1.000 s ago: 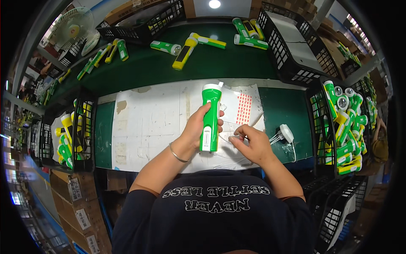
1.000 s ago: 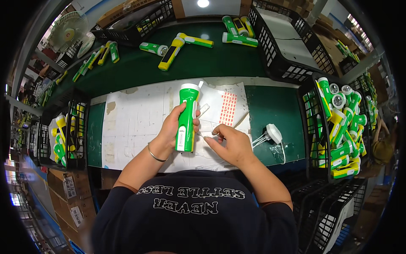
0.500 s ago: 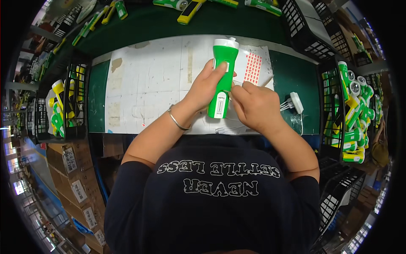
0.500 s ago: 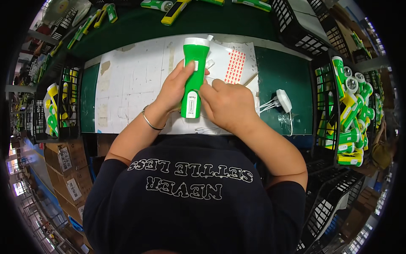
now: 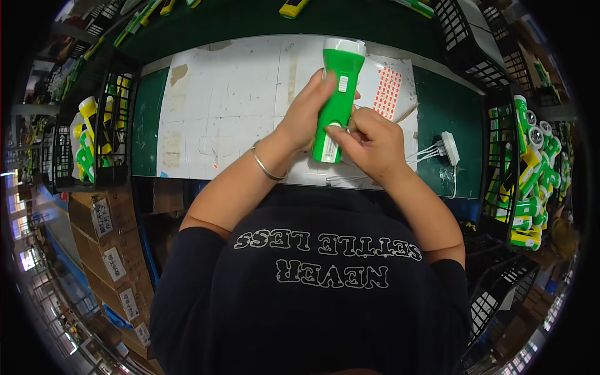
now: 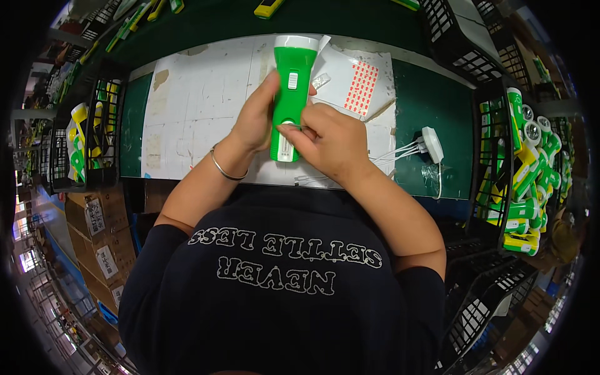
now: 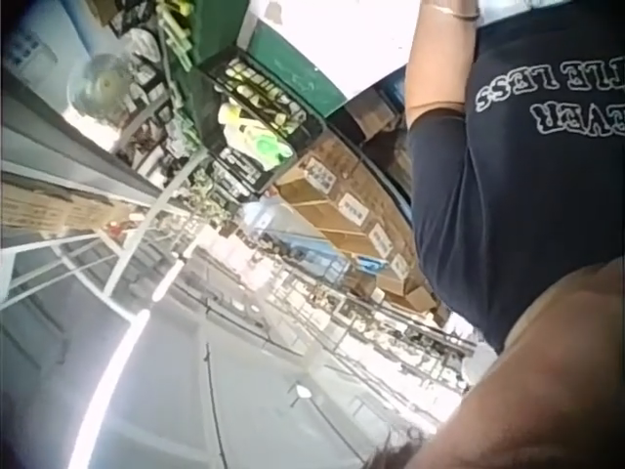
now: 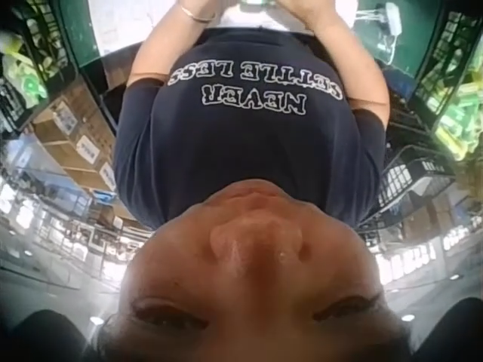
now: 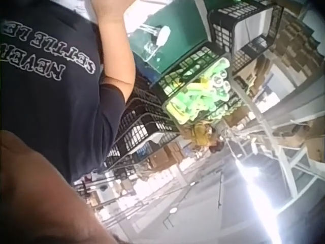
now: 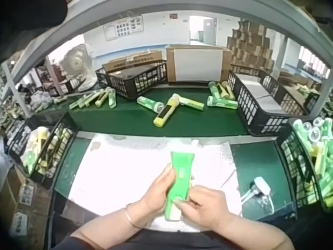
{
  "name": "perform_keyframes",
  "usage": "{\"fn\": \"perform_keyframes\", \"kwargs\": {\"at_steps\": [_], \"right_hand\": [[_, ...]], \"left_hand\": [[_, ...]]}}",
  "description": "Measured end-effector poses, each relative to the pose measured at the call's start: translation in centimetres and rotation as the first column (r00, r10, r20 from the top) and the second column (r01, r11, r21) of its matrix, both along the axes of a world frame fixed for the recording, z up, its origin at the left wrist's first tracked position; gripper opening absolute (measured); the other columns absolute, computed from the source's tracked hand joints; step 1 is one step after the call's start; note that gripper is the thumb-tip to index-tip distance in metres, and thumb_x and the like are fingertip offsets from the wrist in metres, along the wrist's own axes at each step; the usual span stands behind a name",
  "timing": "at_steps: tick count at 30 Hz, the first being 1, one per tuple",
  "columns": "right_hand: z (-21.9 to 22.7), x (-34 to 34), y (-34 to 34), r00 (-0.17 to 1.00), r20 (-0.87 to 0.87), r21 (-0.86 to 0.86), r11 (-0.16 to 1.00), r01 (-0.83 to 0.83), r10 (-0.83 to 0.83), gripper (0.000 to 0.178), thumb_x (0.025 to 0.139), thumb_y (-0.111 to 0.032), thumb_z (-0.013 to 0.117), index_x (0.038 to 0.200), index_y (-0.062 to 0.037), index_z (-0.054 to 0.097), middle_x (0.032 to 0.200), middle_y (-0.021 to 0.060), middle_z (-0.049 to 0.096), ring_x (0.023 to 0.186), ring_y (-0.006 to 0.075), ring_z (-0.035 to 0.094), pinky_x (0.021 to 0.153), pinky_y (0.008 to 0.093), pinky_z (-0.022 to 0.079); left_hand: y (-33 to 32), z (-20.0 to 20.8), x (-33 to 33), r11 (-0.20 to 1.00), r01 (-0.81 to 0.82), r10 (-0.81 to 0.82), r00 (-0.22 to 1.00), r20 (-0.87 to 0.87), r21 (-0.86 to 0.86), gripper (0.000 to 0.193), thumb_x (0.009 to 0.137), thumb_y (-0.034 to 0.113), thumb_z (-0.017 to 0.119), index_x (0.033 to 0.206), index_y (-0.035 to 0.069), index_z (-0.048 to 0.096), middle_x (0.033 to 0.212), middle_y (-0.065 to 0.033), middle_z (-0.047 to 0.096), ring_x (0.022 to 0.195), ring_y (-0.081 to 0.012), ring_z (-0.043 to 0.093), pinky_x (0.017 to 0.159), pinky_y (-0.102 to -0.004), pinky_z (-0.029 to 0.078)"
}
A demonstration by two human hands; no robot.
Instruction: Applying labels and performing functional tests on flashlights at a factory assembly line.
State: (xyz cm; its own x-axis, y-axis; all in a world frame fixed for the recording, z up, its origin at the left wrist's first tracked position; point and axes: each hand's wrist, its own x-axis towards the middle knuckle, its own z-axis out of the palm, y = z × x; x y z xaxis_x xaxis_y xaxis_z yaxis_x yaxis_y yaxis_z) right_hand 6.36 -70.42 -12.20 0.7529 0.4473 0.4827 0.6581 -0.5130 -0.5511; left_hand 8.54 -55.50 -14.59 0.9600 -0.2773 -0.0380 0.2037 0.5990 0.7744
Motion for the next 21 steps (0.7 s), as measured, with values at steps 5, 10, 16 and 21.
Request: {"fn": "perform_keyframes", "kwargs": {"at_steps": [5,10,16,21], "right_hand": [[-0.8,0.8,-1.4,0.998,-0.056,0.085,0.996,0.019,-0.015,0.029,0.075,-0.020,0.069,0.059,-0.0062,0.048,0.060,0.0048,0.046,0.050,0.0223,0.046,0.046,0.0330,0.038],[0.1,3.2,-3.9,0.885,-0.463,0.186,0.971,0.151,-0.049,0.024,0.078,-0.021,0.070,0.079,-0.0029,0.054,0.065,0.0025,0.050,0.055,0.0100,0.045,0.050,0.0256,0.036],[2.1,3.7,-4.3,0.724,-0.665,0.133,0.983,-0.127,0.183,0.059,0.066,-0.022,0.079,0.116,-0.0130,0.051,0.081,0.0012,0.052,0.068,0.0069,0.048,0.059,0.0213,0.040],[1.0,3.1,-5.2,0.638,-0.735,0.265,0.963,-0.042,0.230,0.067,0.062,-0.014,0.081,0.119,-0.0134,0.046,0.085,-0.0010,0.055,0.059,0.0012,0.033,0.053,0.0161,0.029]], "left_hand": [[0.8,0.7,-0.8,0.970,0.001,0.009,0.999,-0.038,0.243,0.038,0.090,0.025,0.057,0.117,0.003,0.040,0.095,-0.0093,0.056,0.072,-0.0123,0.058,0.063,-0.0262,0.049],[1.5,1.6,-1.5,0.810,0.010,-0.070,0.994,0.080,0.587,0.050,0.087,0.028,0.061,0.122,0.001,0.039,0.093,-0.0085,0.057,0.072,-0.0106,0.057,0.063,-0.0269,0.049],[3.7,3.1,-2.9,0.117,-0.343,-0.459,0.814,0.357,0.932,0.050,0.075,0.019,0.066,0.119,0.006,0.048,0.103,-0.0131,0.060,0.089,-0.0280,0.061,0.075,-0.0342,0.050],[8.6,4.5,-3.9,-0.100,-0.287,-0.503,0.841,0.200,0.953,0.038,0.068,0.011,0.066,0.105,0.005,0.056,0.096,-0.0120,0.062,0.085,-0.0283,0.061,0.074,-0.0339,0.050]]}}
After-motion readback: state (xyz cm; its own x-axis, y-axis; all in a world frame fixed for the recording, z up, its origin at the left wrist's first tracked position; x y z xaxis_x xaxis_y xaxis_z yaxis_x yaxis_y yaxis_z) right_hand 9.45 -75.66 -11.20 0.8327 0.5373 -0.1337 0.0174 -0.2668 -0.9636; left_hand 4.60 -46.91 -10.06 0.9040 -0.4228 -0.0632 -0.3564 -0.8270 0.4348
